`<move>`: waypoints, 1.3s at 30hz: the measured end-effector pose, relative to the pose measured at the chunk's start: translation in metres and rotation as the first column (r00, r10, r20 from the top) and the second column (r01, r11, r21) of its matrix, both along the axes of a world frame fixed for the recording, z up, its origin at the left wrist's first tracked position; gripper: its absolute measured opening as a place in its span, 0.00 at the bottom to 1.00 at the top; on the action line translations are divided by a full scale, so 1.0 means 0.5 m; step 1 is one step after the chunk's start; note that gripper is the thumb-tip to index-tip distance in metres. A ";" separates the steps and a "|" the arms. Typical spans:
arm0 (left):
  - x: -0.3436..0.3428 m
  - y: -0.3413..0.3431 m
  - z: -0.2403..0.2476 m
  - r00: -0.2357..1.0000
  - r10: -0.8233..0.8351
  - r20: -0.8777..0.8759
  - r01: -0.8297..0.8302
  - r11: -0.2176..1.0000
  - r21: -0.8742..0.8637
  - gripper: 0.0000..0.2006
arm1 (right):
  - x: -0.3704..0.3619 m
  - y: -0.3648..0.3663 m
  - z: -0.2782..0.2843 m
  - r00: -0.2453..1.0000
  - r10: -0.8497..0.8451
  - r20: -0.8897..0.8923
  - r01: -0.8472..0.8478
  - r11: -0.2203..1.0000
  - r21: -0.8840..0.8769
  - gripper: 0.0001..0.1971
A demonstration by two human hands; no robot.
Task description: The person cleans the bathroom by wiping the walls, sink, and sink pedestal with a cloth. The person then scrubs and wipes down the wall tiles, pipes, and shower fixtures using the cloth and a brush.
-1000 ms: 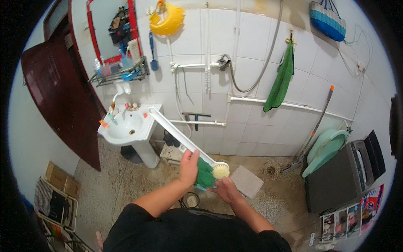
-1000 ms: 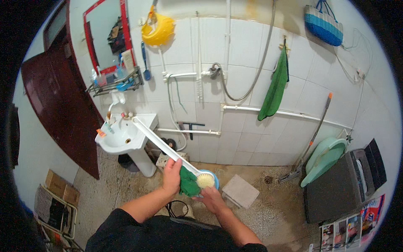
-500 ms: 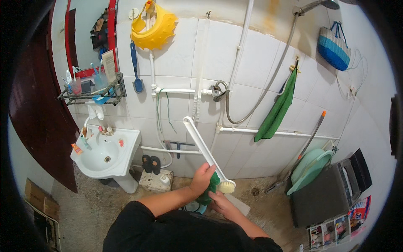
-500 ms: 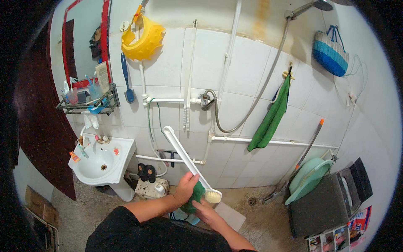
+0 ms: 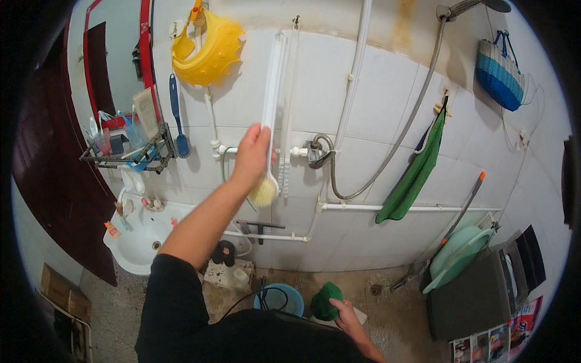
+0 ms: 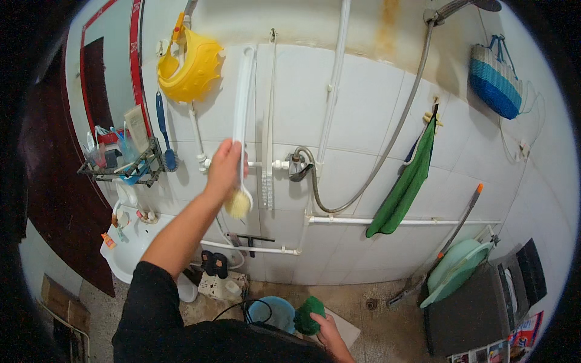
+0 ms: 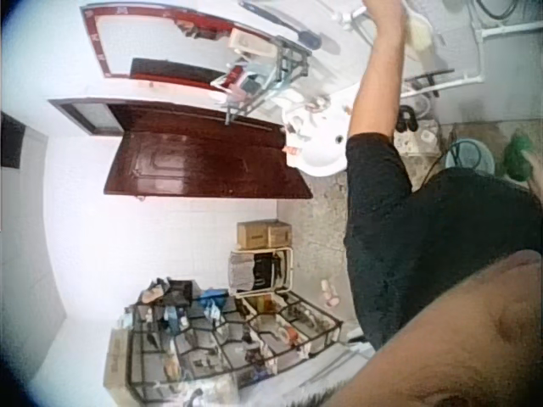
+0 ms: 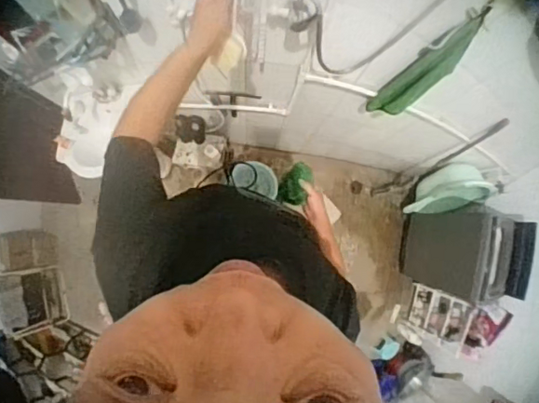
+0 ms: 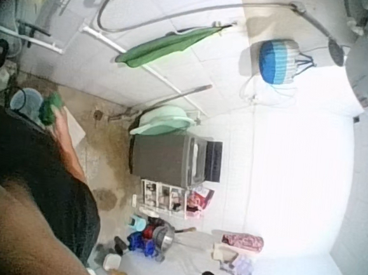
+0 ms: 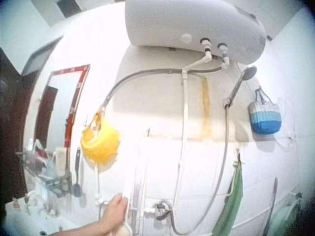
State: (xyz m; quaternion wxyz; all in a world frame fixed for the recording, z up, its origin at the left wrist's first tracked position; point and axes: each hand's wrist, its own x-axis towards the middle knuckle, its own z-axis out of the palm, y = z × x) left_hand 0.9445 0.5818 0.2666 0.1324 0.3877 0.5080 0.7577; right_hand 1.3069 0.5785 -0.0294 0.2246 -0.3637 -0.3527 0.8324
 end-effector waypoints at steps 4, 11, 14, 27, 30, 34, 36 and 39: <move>-0.044 0.055 0.093 0.989 0.084 -0.119 -0.079 0.996 0.047 0.10 | 0.026 0.057 -0.018 0.994 -0.104 0.027 0.104 0.995 0.010 0.10; -0.041 0.130 0.150 0.966 0.182 -0.182 -0.179 0.983 0.031 0.11 | 0.047 0.123 -0.013 0.994 -0.113 0.015 0.111 0.991 0.069 0.09; -0.061 0.156 0.131 0.974 0.202 -0.105 -0.204 0.979 -0.007 0.12 | 0.063 0.142 -0.010 0.993 -0.115 -0.011 0.115 0.992 0.057 0.10; -0.110 0.225 0.096 0.750 0.543 -0.377 -0.585 0.811 0.002 0.23 | 0.082 0.201 0.001 0.990 -0.097 0.102 0.057 0.937 0.344 0.21; -0.089 0.233 0.103 0.520 0.585 -0.623 -0.780 0.622 -0.067 0.43 | 0.070 0.214 0.024 0.954 -0.091 0.285 0.003 0.956 0.293 0.23; -0.078 0.244 0.103 0.512 0.597 -0.617 -0.825 0.542 -0.160 0.42 | 0.060 0.238 0.014 0.936 -0.129 0.327 -0.022 0.907 0.421 0.22; -0.095 0.248 0.092 0.479 0.604 -0.637 -0.842 0.522 -0.137 0.40 | 0.051 0.254 0.041 0.946 -0.036 0.323 -0.152 0.829 0.538 0.28; -0.112 0.251 0.087 0.490 0.589 -0.643 -0.833 0.533 -0.148 0.36 | 0.028 0.293 0.106 0.967 0.016 0.253 -0.167 0.789 0.591 0.28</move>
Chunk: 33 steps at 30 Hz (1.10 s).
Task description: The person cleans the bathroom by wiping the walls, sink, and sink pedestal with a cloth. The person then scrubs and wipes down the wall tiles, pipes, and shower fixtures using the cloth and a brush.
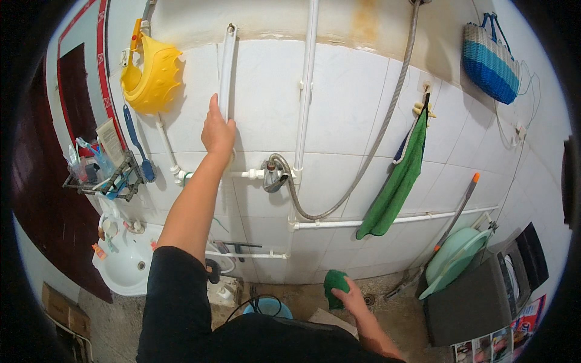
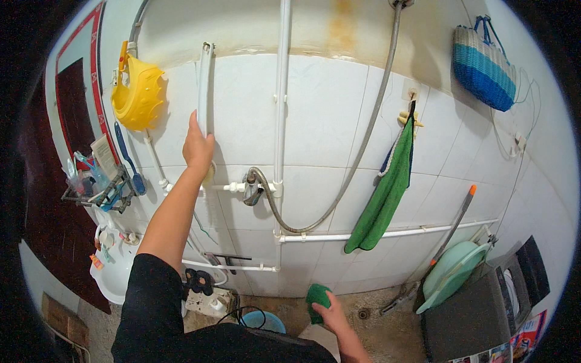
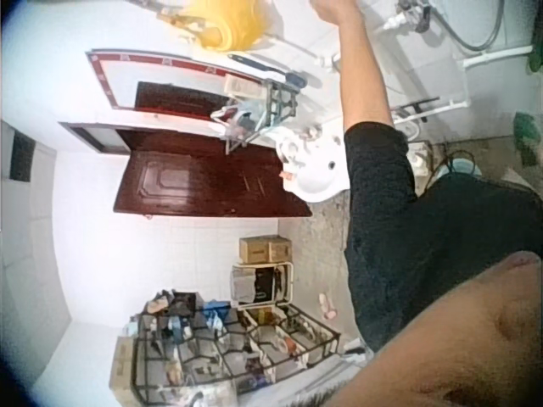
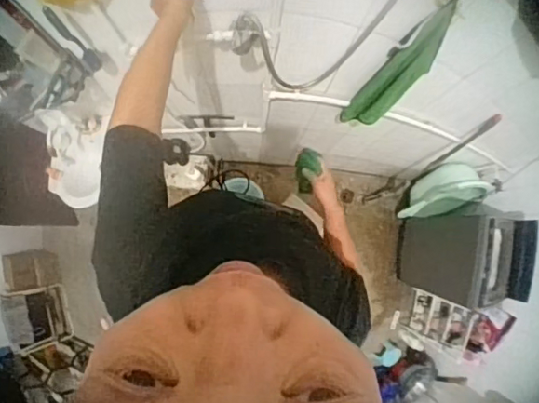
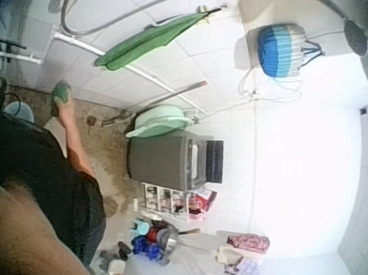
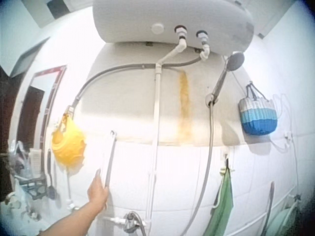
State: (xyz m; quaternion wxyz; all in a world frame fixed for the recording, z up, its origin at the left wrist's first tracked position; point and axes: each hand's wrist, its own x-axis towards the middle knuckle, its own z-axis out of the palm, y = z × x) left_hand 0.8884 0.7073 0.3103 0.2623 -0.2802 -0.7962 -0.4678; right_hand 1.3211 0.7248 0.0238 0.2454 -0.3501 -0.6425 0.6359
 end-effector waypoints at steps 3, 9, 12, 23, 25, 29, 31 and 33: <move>-0.033 0.003 -0.016 0.998 -0.053 -0.030 0.054 0.998 0.027 0.33 | -0.028 0.064 0.047 0.997 -0.041 0.063 0.027 0.979 0.203 0.27; -0.103 -0.011 -0.032 0.982 -0.033 -0.186 0.047 0.996 0.076 0.23 | -0.153 0.151 0.313 0.994 -0.108 0.013 0.066 0.698 0.713 0.31; -0.112 0.008 -0.038 0.972 0.002 -0.234 0.025 0.993 0.112 0.23 | -0.210 0.195 0.453 0.997 -0.061 -0.053 0.076 0.480 0.874 0.32; -0.123 0.019 -0.064 0.948 0.008 -0.320 0.075 0.967 0.245 0.21 | -0.444 0.331 0.663 0.932 -0.073 -0.355 0.322 -0.279 0.904 0.24; -0.128 0.030 -0.068 0.889 0.081 -0.451 0.064 0.953 0.297 0.21 | -0.471 0.342 0.662 0.911 -0.125 -0.392 0.321 -0.379 0.868 0.24; -0.132 0.030 -0.072 0.903 0.105 -0.417 0.021 0.958 0.286 0.21 | -0.517 0.347 0.717 0.865 -0.135 -0.483 0.370 -0.480 0.796 0.22; -0.126 0.036 -0.069 0.911 0.087 -0.403 0.039 0.954 0.296 0.21 | -0.528 0.352 0.766 0.812 -0.138 -0.567 0.440 -0.492 0.751 0.21; -0.124 0.036 -0.067 0.922 0.074 -0.381 0.041 0.958 0.284 0.21 | -0.543 0.349 0.813 0.784 -0.157 -0.601 0.483 -0.455 0.748 0.21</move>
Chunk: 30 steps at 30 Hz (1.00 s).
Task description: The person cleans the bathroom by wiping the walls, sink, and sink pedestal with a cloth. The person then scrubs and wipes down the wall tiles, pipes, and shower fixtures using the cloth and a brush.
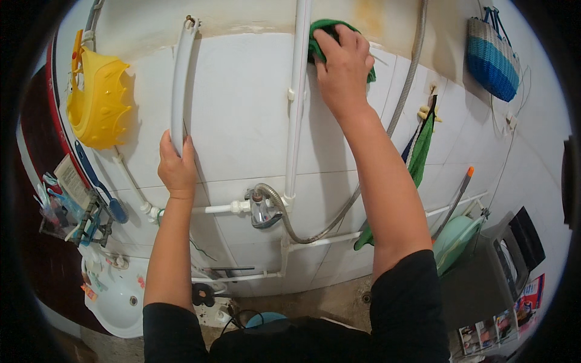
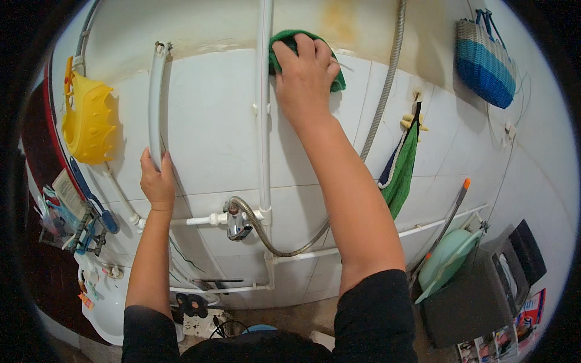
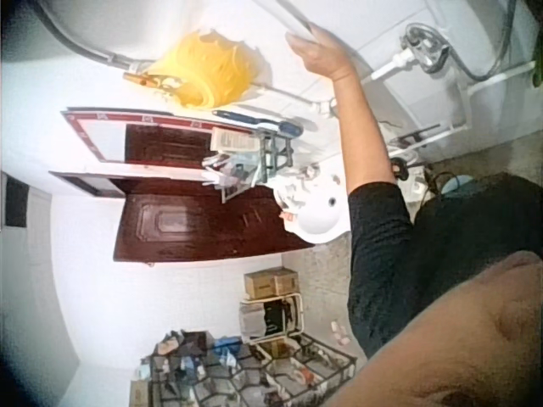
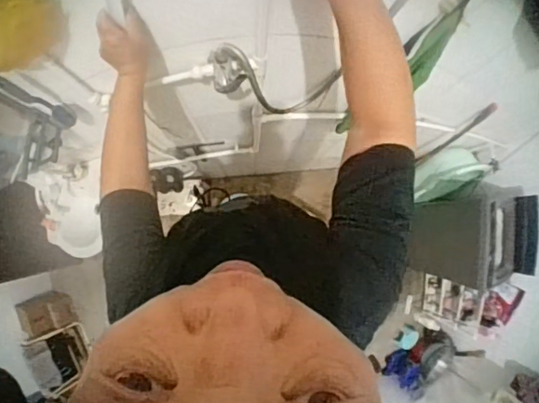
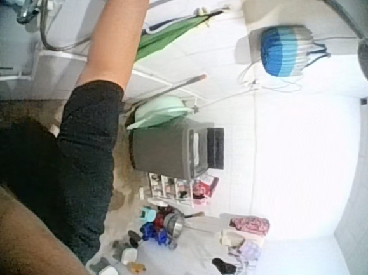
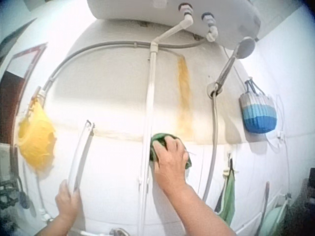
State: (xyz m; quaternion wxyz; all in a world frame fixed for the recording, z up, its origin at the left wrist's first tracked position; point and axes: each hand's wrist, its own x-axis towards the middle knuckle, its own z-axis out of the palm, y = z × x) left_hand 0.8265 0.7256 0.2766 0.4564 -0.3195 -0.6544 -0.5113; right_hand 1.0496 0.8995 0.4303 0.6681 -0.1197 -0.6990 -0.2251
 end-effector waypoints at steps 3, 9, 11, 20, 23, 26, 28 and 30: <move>0.001 -0.008 0.002 1.000 -0.008 0.019 0.008 1.000 -0.004 0.22 | -0.012 -0.005 -0.028 0.998 0.064 -0.020 -0.064 0.998 -0.001 0.22; -0.010 -0.010 -0.012 0.999 -0.017 -0.041 0.017 1.000 0.006 0.22 | 0.030 -0.013 -0.239 0.981 0.109 0.160 -0.093 0.990 -0.104 0.23; -0.006 0.000 -0.008 0.999 -0.024 -0.034 0.024 1.000 -0.007 0.22 | 0.043 0.010 -0.214 0.973 0.020 0.232 -0.018 1.000 -0.010 0.23; -0.010 -0.023 -0.007 0.998 -0.059 -0.013 0.059 0.998 -0.017 0.22 | 0.030 0.005 -0.134 0.993 -0.039 0.115 0.054 0.991 -0.126 0.23; -0.001 -0.006 -0.002 0.994 -0.107 -0.002 0.107 0.994 0.006 0.22 | 0.054 0.013 -0.154 0.986 -0.043 0.160 0.064 0.990 -0.125 0.26; -0.008 -0.009 -0.008 0.997 -0.068 -0.039 0.068 0.998 0.003 0.21 | 0.045 0.024 -0.074 0.995 -0.073 0.063 0.071 0.997 0.041 0.23; -0.005 -0.005 -0.008 0.997 -0.075 0.030 0.075 0.997 0.004 0.21 | 0.053 0.026 -0.053 0.993 -0.006 0.119 0.016 0.996 -0.085 0.20; -0.009 -0.011 -0.010 0.997 -0.061 0.038 0.061 0.998 -0.009 0.21 | 0.053 0.013 -0.080 0.992 0.023 0.123 -0.008 0.993 -0.119 0.20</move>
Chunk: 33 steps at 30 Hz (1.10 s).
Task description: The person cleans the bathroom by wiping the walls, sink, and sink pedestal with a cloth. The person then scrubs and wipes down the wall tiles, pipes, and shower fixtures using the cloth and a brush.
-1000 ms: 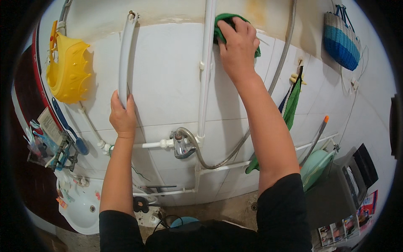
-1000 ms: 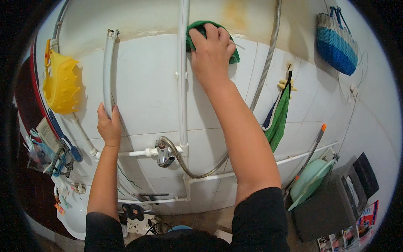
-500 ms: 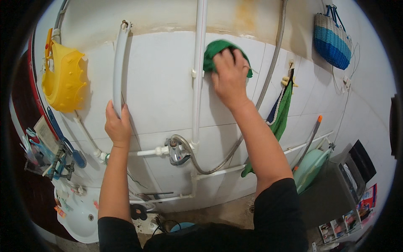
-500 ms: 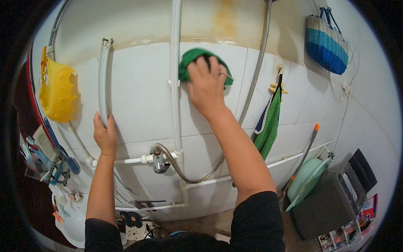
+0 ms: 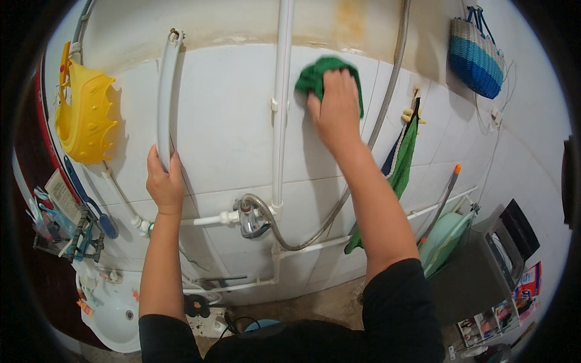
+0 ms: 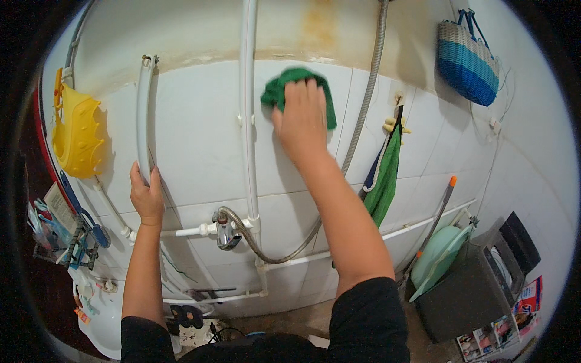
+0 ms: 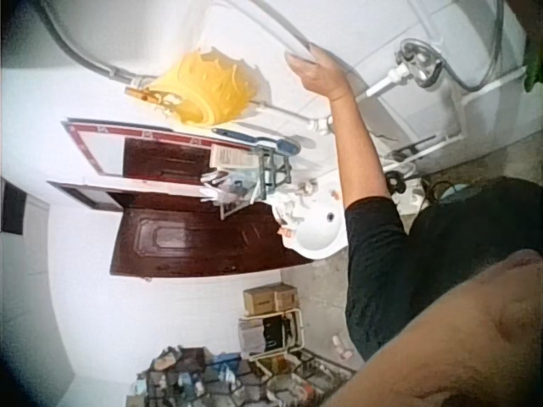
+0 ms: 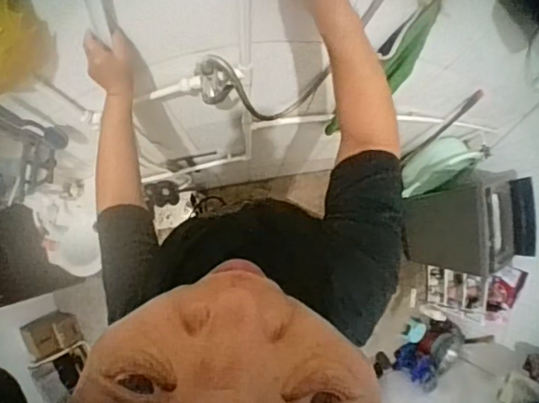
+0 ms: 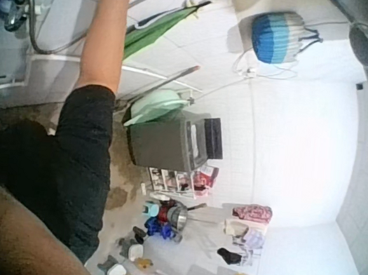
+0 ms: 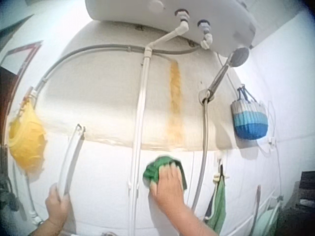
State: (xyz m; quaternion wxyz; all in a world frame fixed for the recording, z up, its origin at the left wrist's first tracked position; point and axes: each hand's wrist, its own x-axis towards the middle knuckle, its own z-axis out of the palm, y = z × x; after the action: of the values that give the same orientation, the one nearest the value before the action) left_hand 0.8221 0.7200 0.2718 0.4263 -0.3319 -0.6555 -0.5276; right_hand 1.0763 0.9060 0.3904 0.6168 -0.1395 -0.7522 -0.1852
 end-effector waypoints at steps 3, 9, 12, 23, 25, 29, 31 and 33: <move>0.003 0.002 0.001 0.999 0.018 -0.047 -0.018 1.000 0.004 0.21 | 0.005 0.006 -0.045 0.996 0.032 0.078 -0.033 0.999 0.017 0.20; 0.016 -0.004 0.007 0.999 -0.040 0.005 0.040 0.999 0.015 0.21 | 0.003 0.009 0.029 1.000 0.010 0.016 -0.009 1.000 -0.022 0.21; 0.014 -0.007 0.006 1.000 -0.029 0.003 0.029 1.000 -0.003 0.21 | 0.010 0.012 -0.052 0.997 0.022 0.068 -0.026 0.998 0.057 0.24; 0.005 0.016 -0.002 0.998 0.021 -0.057 -0.019 0.999 0.028 0.21 | -0.044 0.035 -0.028 0.982 0.186 -0.036 -0.183 0.980 0.083 0.19; 0.001 0.007 -0.007 1.000 0.011 -0.028 -0.010 1.000 0.017 0.21 | -0.068 0.014 -0.170 0.987 0.157 -0.028 -0.157 0.987 -0.021 0.25; 0.012 0.006 0.006 1.000 -0.019 -0.008 0.020 0.999 0.031 0.21 | -0.044 -0.034 -0.423 0.979 0.184 0.091 -0.162 0.965 -0.207 0.23; -0.001 0.006 -0.001 0.998 0.008 -0.056 -0.005 0.999 0.043 0.21 | -0.027 -0.032 -0.432 0.971 0.205 0.121 -0.176 0.961 -0.215 0.23; -0.002 0.016 -0.006 0.995 0.020 -0.098 -0.016 0.999 0.046 0.20 | -0.017 -0.008 -0.390 0.932 0.276 0.234 -0.250 0.959 -0.135 0.23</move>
State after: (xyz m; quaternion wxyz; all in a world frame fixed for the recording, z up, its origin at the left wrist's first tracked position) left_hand 0.8209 0.7278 0.2689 0.4704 -0.3419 -0.6245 -0.5213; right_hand 1.0679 0.9019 0.1954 0.5282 -0.0444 -0.8444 -0.0778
